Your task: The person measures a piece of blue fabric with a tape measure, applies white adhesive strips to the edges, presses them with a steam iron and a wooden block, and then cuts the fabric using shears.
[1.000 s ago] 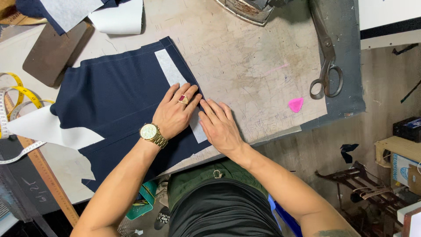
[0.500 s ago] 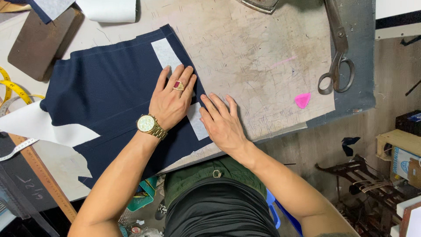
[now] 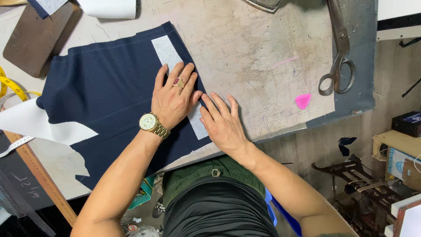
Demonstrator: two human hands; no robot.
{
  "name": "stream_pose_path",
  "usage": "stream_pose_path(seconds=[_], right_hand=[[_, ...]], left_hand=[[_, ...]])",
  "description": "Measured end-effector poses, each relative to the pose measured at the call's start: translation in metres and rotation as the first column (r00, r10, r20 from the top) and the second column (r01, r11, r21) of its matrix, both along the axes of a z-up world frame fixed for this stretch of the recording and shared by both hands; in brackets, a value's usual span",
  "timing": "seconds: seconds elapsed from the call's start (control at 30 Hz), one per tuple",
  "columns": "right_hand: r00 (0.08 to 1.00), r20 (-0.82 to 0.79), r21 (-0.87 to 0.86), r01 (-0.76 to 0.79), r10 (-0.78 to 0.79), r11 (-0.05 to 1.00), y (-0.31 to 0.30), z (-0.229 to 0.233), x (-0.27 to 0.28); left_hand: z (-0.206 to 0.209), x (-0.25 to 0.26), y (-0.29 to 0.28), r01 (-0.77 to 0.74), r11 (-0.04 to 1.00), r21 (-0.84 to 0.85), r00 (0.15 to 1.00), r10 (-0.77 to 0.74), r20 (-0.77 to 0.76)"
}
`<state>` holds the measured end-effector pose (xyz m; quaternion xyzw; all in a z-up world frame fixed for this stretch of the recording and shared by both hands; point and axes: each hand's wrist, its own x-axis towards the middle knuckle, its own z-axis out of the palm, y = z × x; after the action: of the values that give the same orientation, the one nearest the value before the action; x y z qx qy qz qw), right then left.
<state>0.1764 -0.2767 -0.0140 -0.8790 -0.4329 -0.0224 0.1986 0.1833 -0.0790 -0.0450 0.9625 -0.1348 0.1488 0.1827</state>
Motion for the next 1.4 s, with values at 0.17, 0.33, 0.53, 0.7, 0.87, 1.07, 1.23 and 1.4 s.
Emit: stream_pose_path(seconds=[0.17, 0.33, 0.53, 0.7, 0.87, 1.07, 1.23, 1.4], right_hand=[[1.000, -0.007, 0.015, -0.009, 0.009, 1.000, -0.0002, 0.0029, 0.0015], [1.000, -0.009, 0.019, -0.003, 0.003, 1.000, -0.0013, 0.0014, 0.0013], [1.000, -0.021, 0.020, -0.004, 0.004, 1.000, -0.0017, 0.0016, 0.0013], [1.000, -0.019, 0.029, -0.023, 0.024, 0.999, -0.0025, 0.0024, 0.0022], [0.998, -0.032, 0.055, -0.050, 0.052, 0.997, -0.0023, 0.0054, 0.0016], [0.993, -0.027, 0.137, -0.110, 0.114, 0.984, 0.0007, 0.0038, 0.0029], [0.995, -0.014, 0.144, -0.100, 0.103, 0.985, 0.0018, 0.0010, 0.0035], [0.996, -0.018, 0.134, -0.090, 0.093, 0.987, 0.0014, -0.0001, 0.0030]], left_hand=[[0.0002, -0.0007, -0.0001, -0.004, 1.000, 0.010, 1.000, 0.004, 0.001], [0.0011, 0.0006, 0.0006, 0.001, 1.000, 0.026, 1.000, -0.002, 0.020], [0.0022, 0.0016, -0.0001, 0.006, 0.999, 0.039, 1.000, -0.007, 0.019], [0.0039, 0.0044, 0.0001, 0.002, 0.999, 0.046, 0.999, -0.005, 0.051], [0.0046, 0.0051, -0.0001, -0.009, 0.999, 0.039, 0.999, 0.008, 0.045], [0.0026, 0.0059, 0.0012, 0.001, 1.000, 0.022, 0.998, -0.003, 0.064], [-0.0014, 0.0054, 0.0023, 0.010, 1.000, 0.006, 0.998, -0.011, 0.057], [-0.0027, 0.0053, 0.0016, 0.008, 1.000, -0.006, 0.999, -0.008, 0.051]])
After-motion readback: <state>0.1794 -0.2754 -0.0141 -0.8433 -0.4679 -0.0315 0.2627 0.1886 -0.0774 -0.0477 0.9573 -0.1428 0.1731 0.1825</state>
